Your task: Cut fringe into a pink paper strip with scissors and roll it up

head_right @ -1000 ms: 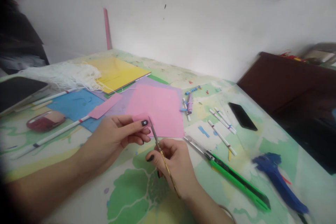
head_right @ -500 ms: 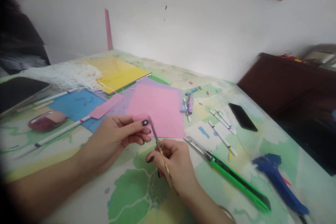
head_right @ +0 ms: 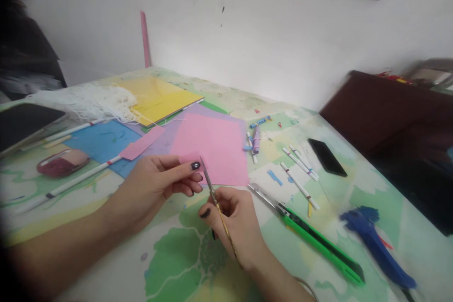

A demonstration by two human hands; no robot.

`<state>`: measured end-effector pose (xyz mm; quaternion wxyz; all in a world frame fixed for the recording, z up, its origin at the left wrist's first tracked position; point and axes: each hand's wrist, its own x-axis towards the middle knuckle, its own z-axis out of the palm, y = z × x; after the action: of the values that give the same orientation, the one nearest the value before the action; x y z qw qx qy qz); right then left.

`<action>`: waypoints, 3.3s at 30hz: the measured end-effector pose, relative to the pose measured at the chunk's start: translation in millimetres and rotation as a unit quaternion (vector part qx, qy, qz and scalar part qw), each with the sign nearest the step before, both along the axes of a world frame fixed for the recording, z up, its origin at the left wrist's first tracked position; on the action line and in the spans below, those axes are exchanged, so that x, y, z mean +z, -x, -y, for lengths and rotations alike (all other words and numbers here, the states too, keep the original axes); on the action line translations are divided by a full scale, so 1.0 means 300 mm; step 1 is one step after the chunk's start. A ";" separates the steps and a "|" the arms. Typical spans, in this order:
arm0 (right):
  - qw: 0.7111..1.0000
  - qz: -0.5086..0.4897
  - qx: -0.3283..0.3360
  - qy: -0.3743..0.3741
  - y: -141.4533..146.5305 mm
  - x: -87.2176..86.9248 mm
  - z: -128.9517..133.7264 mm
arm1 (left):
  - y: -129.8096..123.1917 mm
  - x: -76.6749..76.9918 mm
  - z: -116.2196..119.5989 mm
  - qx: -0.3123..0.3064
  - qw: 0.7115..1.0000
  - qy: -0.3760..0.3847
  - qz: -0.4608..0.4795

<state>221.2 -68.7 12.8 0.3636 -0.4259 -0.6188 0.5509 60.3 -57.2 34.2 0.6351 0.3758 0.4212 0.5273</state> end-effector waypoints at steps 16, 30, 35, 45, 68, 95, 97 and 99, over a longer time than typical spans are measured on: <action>0.999 0.028 -0.027 0.016 0.000 -0.008 -0.010 | 0.001 -0.003 0.003 0.006 1.000 -0.002 -0.011; 0.996 0.045 -0.050 0.049 0.015 0.004 -0.012 | -0.003 -0.002 0.001 0.013 1.000 0.008 0.000; 0.996 0.046 -0.055 0.050 0.013 0.005 -0.011 | -0.003 -0.005 -0.001 0.015 1.000 0.009 0.004; 0.996 0.035 -0.055 0.052 0.013 0.010 -0.011 | -0.004 0.001 0.000 0.014 1.000 0.010 0.009; 0.999 -0.006 -0.039 0.033 0.004 -0.010 -0.006 | -0.004 -0.005 0.000 0.006 0.999 0.000 0.037; 1.000 -0.023 -0.011 0.005 0.004 -0.017 -0.004 | -0.009 -0.004 -0.003 0.015 1.000 -0.024 0.004; 1.000 -0.022 -0.013 0.006 0.006 -0.015 -0.005 | -0.009 -0.005 -0.003 0.015 1.000 -0.025 -0.001; 1.000 -0.017 -0.014 0.008 0.008 -0.012 -0.006 | -0.008 -0.007 -0.003 0.014 1.000 -0.024 -0.006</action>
<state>218.9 -66.9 9.3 0.3784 -0.4276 -0.6022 0.5579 62.8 -56.4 32.2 0.6161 0.3881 0.4172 0.5438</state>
